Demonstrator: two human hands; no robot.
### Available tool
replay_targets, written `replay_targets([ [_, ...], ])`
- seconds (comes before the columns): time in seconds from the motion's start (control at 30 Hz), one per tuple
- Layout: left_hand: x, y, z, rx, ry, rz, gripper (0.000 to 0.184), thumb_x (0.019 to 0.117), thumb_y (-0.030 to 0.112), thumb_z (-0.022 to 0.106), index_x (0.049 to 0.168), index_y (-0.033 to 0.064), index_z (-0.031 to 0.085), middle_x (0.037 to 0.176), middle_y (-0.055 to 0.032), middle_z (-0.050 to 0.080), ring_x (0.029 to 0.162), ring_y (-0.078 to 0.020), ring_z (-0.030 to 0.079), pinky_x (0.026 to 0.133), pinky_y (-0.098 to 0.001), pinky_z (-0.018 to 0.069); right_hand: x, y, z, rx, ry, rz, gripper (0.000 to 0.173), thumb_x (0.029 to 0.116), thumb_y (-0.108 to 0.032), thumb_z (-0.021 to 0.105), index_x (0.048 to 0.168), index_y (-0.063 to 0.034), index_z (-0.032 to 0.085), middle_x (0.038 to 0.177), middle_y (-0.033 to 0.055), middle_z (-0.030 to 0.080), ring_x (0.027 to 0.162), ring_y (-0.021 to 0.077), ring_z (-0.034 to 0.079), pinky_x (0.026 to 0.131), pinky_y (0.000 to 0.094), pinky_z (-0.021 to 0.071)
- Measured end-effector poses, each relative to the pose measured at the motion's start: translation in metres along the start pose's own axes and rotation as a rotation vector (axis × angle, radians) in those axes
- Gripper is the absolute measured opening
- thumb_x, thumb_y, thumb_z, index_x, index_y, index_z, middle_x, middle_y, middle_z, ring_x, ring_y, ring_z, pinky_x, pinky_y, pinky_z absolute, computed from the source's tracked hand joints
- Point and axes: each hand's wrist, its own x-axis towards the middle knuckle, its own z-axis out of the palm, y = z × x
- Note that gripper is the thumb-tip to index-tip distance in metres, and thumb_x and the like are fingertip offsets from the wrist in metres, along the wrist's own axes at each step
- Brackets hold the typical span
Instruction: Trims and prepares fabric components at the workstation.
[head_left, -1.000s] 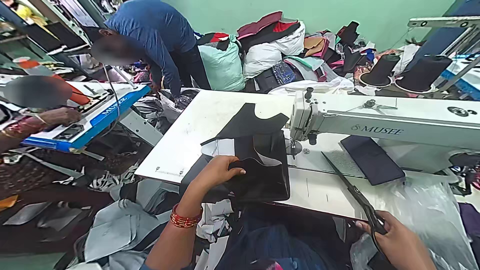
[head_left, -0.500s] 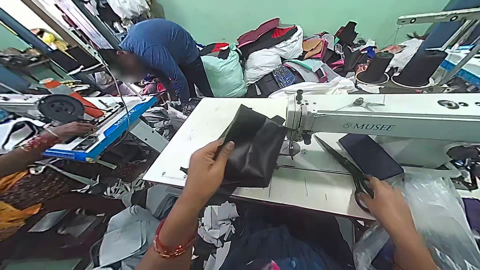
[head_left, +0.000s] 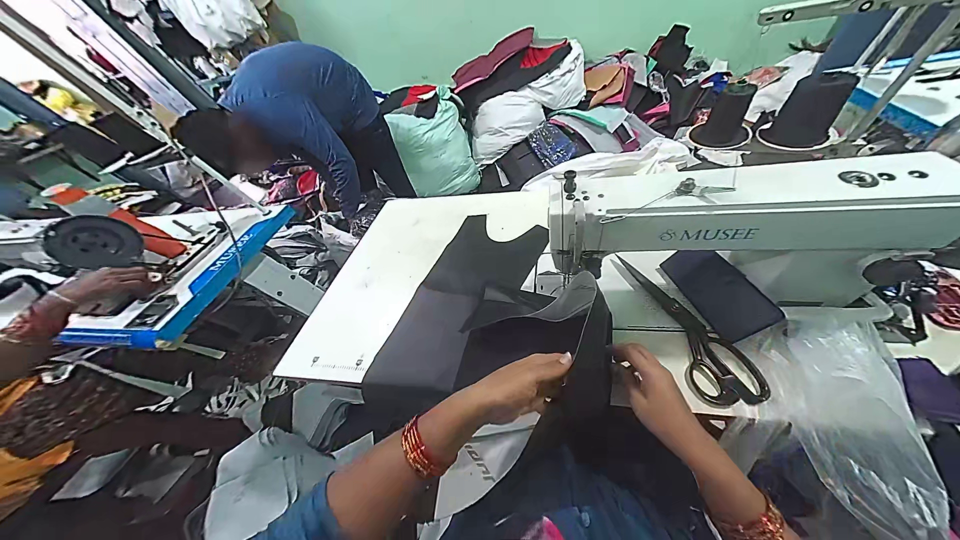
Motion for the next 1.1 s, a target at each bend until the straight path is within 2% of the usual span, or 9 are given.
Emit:
replay_targets([
  [0.17,0.036,-0.021,-0.046,1.052,0.162,0.313,0.027,0.0995,0.003,0.053,0.117,-0.0094,0.069,0.123,-0.0275,0.067,0.122,-0.0386,0.063,0.109,-0.0517,0.0454,0.019,-0.004,0.027,0.152,0.188,0.062,0.037,0.1022,-0.009,0.049,0.133,0.0099,0.056,0.133,0.0269,0.06,0.121,0.0292,0.062,0.1,0.0377,0.0533],
  [0.37,0.068,-0.042,-0.058,1.192,0.402,0.131,0.059,0.1049,0.041,0.052,0.159,0.0192,0.041,0.159,-0.0232,0.041,0.149,-0.0454,0.034,0.12,-0.0664,0.0232,0.02,0.005,0.053,0.037,0.218,-0.039,0.051,0.1028,-0.023,0.048,0.138,0.0149,0.05,0.141,0.0324,0.054,0.134,0.0416,0.052,0.114,0.048,0.0419],
  [0.57,0.075,-0.015,-0.059,1.07,0.663,-0.02,0.089,0.1012,0.062,0.047,0.167,0.019,0.006,0.142,-0.0285,0.054,0.127,-0.0471,0.055,0.104,-0.06,0.0458,0.018,0.004,0.054,-0.036,0.173,-0.037,0.063,0.0986,-0.029,0.055,0.14,0.0176,0.045,0.144,0.0368,0.048,0.133,0.0448,0.052,0.109,0.0467,0.0467],
  [0.77,0.047,-0.023,-0.06,1.061,0.577,-0.085,0.074,0.1046,0.043,0.054,0.166,0.0246,0.018,0.139,-0.0238,0.058,0.108,-0.0419,0.068,0.091,-0.0604,0.0537,0.018,0.009,0.057,-0.063,0.182,-0.067,0.066,0.0962,-0.032,0.057,0.138,0.0175,0.046,0.141,0.0379,0.049,0.131,0.0453,0.053,0.107,0.0487,0.0472],
  [0.83,0.03,-0.044,-0.073,1.006,0.71,0.187,0.049,0.1062,0.035,0.052,0.147,0.0075,0.056,0.113,-0.0228,0.072,0.101,-0.0373,0.072,0.093,-0.0561,0.0547,0.019,0.009,0.057,-0.082,0.183,-0.068,0.068,0.0961,-0.035,0.056,0.138,0.0178,0.046,0.139,0.0381,0.05,0.128,0.0455,0.055,0.106,0.0493,0.0481],
  [0.87,0.025,-0.056,-0.086,0.997,0.843,0.375,0.038,0.1054,0.03,0.053,0.118,-0.0002,0.073,0.096,-0.0196,0.075,0.092,-0.0326,0.074,0.087,-0.0518,0.0578,0.019,0.009,0.058,-0.093,0.184,-0.072,0.069,0.096,-0.036,0.055,0.137,0.0178,0.046,0.139,0.0382,0.05,0.127,0.0451,0.056,0.105,0.0487,0.0486],
  [0.93,0.01,-0.066,-0.121,0.991,0.989,0.505,0.038,0.1047,0.024,0.052,0.094,-0.0034,0.076,0.089,-0.0172,0.074,0.091,-0.0296,0.073,0.087,-0.0474,0.0579,0.018,0.01,0.058,-0.1,0.194,-0.074,0.071,0.096,-0.038,0.054,0.138,0.0183,0.045,0.138,0.0391,0.05,0.126,0.0451,0.056,0.105,0.0482,0.0484],
  [1.0,-0.011,-0.073,-0.162,1.076,0.928,0.341,0.038,0.1059,0.028,0.049,0.113,0.0018,0.075,0.119,-0.0178,0.073,0.121,-0.0339,0.065,0.108,-0.0521,0.0472,0.017,0.009,0.057,-0.108,0.183,-0.072,0.071,0.0966,-0.038,0.054,0.138,0.0192,0.044,0.138,0.0398,0.05,0.126,0.0459,0.056,0.105,0.0482,0.0488],
  [1.1,-0.039,-0.093,-0.211,1.168,0.77,-0.041,0.054,0.1083,0.052,0.032,0.157,0.0314,0.043,0.169,-0.0049,0.03,0.158,-0.0348,0.019,0.123,-0.0679,0.0092,0.016,0.007,0.054,-0.108,0.132,-0.063,0.071,0.0949,-0.034,0.056,0.139,0.0199,0.042,0.139,0.0407,0.048,0.124,0.0464,0.056,0.101,0.0489,0.0505],
])
